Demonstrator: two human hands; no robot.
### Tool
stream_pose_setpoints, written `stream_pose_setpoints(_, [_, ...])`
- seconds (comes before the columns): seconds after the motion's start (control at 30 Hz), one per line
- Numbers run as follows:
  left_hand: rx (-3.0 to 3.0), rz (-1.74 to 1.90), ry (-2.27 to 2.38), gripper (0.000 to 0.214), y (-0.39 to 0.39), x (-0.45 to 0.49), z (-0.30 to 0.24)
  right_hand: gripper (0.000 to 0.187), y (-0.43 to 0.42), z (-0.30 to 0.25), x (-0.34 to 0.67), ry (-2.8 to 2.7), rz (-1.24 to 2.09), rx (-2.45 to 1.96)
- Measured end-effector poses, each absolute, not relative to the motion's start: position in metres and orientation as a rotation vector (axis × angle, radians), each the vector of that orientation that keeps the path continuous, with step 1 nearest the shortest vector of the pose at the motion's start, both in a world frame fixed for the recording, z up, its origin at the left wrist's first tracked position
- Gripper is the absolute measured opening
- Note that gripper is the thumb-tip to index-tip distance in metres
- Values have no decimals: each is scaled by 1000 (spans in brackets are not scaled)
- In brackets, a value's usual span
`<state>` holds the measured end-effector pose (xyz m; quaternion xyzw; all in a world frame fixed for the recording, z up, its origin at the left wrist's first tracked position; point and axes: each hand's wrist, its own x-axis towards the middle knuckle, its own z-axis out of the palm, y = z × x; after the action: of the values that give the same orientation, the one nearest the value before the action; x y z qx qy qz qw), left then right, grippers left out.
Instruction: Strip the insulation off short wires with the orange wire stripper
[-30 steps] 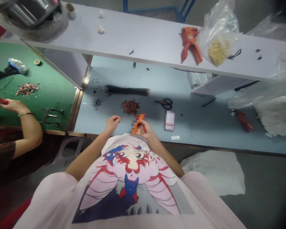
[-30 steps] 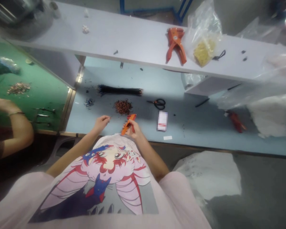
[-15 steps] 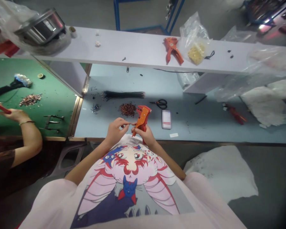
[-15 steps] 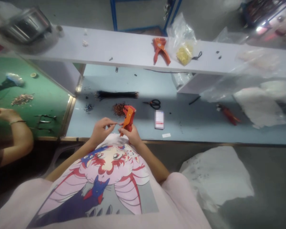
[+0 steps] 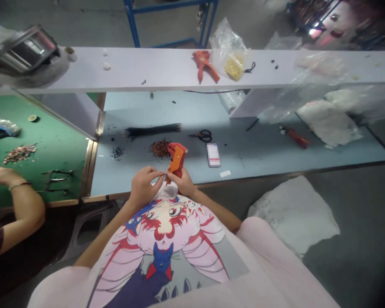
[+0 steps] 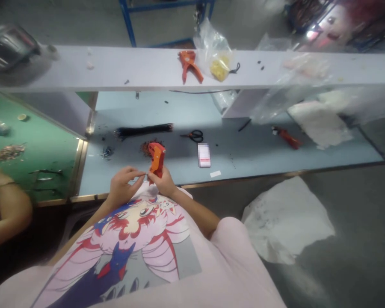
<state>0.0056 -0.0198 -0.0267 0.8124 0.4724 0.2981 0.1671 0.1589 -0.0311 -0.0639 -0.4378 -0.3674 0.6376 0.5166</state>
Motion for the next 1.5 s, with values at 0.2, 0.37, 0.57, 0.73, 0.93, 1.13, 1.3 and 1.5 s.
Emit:
stream_pose_setpoints(0.2, [2358,800,1381,15,-15,0,-18,25,-26,-71,167,-1082,1434,-1104])
stream_pose_setpoints(0.37, [2235,888,1719,15,2,-31,-5,30,0,-114,196,-1591,1034,-1666])
stream_pose_setpoints(0.57, [1906,1064,1868,17,8,-67,-3,31,12,-176,207,-1851,1101,-1969])
stream_pose_setpoints(0.73, [1690,1049,1897,18,-4,-66,-23,21,20,-193,182,-2097,1134,-1910])
stream_pose_setpoints(0.93, [1485,993,1951,17,-12,-63,-43,25,63,-195,157,-2396,1124,-1679])
stream_pose_setpoints(1.13, [1483,1022,2148,14,-14,-67,-57,23,69,-190,154,-2452,1369,-1504])
stream_pose_setpoints(1.3, [1361,1030,2091,16,-4,-64,-69,18,51,-182,159,-2270,1785,-1320])
stream_pose_setpoints(1.5, [1118,1217,1872,19,11,-54,-78,25,35,-165,156,-2130,2017,-1278])
